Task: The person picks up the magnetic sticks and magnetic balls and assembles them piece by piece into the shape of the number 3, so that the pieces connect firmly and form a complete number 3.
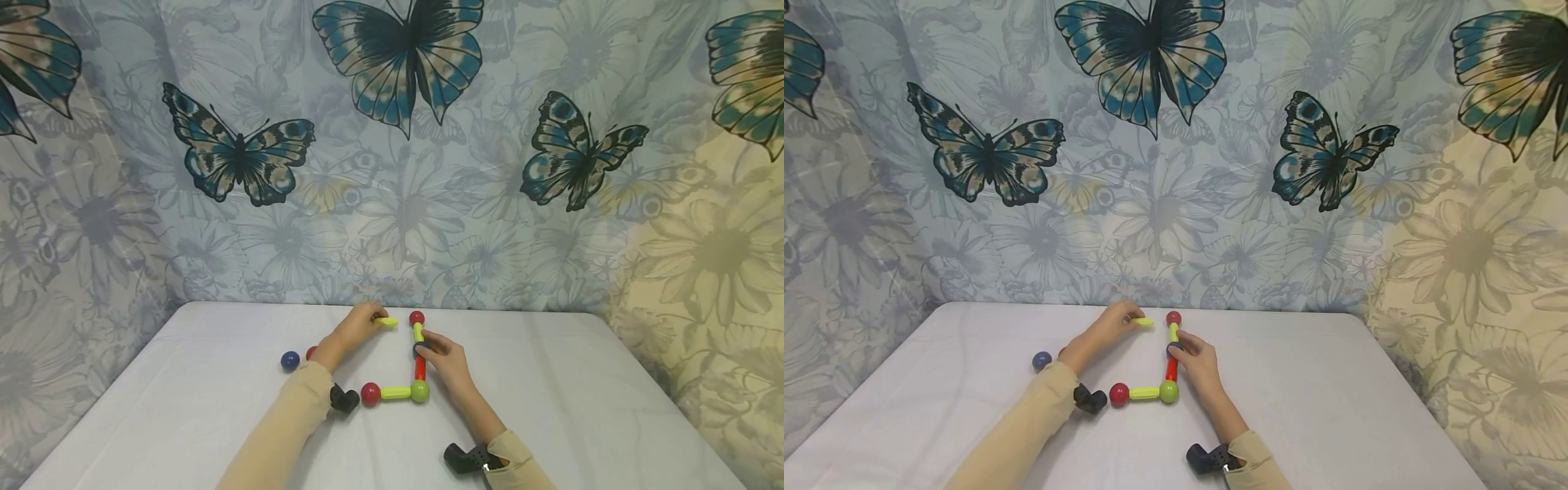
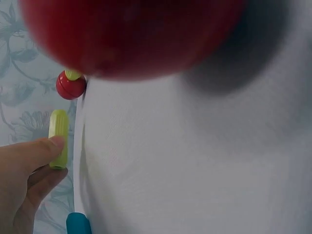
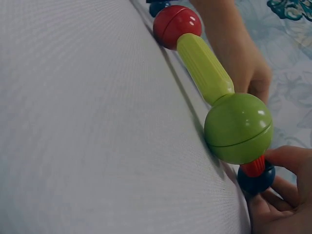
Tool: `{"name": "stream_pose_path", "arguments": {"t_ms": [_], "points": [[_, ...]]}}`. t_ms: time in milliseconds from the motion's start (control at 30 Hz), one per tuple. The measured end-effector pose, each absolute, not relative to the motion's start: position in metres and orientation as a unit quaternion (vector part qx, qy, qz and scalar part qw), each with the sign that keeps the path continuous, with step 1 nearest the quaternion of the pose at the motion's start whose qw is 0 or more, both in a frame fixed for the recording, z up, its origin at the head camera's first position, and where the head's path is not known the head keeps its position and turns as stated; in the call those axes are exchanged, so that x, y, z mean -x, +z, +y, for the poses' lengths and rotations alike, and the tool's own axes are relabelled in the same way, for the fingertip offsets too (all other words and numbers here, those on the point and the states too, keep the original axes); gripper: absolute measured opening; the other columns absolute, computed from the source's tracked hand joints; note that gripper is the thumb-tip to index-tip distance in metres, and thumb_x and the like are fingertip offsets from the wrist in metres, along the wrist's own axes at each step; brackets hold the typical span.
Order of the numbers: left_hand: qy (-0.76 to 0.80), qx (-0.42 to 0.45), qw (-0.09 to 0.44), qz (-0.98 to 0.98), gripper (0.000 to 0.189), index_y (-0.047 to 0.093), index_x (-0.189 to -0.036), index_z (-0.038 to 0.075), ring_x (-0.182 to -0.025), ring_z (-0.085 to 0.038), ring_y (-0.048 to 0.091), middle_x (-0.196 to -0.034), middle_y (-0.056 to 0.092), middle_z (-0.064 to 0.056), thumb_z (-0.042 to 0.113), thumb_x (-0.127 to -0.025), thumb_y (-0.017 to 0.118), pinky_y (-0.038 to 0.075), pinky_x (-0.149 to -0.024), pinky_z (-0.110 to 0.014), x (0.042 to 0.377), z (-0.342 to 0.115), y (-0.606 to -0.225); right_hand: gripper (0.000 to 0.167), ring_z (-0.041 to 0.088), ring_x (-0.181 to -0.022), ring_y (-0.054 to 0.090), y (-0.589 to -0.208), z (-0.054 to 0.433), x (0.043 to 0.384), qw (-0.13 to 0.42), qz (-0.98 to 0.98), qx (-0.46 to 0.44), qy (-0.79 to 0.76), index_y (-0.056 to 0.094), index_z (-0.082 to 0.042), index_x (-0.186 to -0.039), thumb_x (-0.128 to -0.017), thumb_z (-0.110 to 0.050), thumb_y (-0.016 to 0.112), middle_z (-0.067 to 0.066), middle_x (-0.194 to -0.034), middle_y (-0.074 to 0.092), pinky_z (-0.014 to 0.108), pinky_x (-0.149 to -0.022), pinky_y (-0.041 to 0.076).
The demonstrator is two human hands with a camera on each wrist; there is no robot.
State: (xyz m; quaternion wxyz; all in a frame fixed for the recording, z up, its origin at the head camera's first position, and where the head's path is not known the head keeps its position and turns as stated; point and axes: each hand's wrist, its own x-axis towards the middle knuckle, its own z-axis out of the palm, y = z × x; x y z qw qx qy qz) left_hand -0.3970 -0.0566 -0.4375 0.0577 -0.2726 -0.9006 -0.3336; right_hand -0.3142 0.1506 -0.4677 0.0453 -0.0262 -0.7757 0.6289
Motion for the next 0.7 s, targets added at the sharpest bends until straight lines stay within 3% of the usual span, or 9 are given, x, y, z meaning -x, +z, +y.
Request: {"name": "stream_pose_path", "arguments": {"t_ms": [700], "points": [[-0.304, 0.285, 0.052, -0.907, 0.024, 0.067, -0.112, -0.002, -0.109, -0.028, 0.063, -0.113, 0.069, -0.015, -0.005, -0.089, 0.063, 0.052, -0.098, -0.039, 0.407, -0.042, -0.439, 0.047, 0.031, -0.137, 0.047, -0.465, 0.150, 0.311, 0.038, -0.778, 0.025, 0.626, 0.057, -0.006, -0.134, -0.090, -0.017, 0.070, 0.013, -0.142, 0.055, 0.042, -0.110, 0.042]]}}
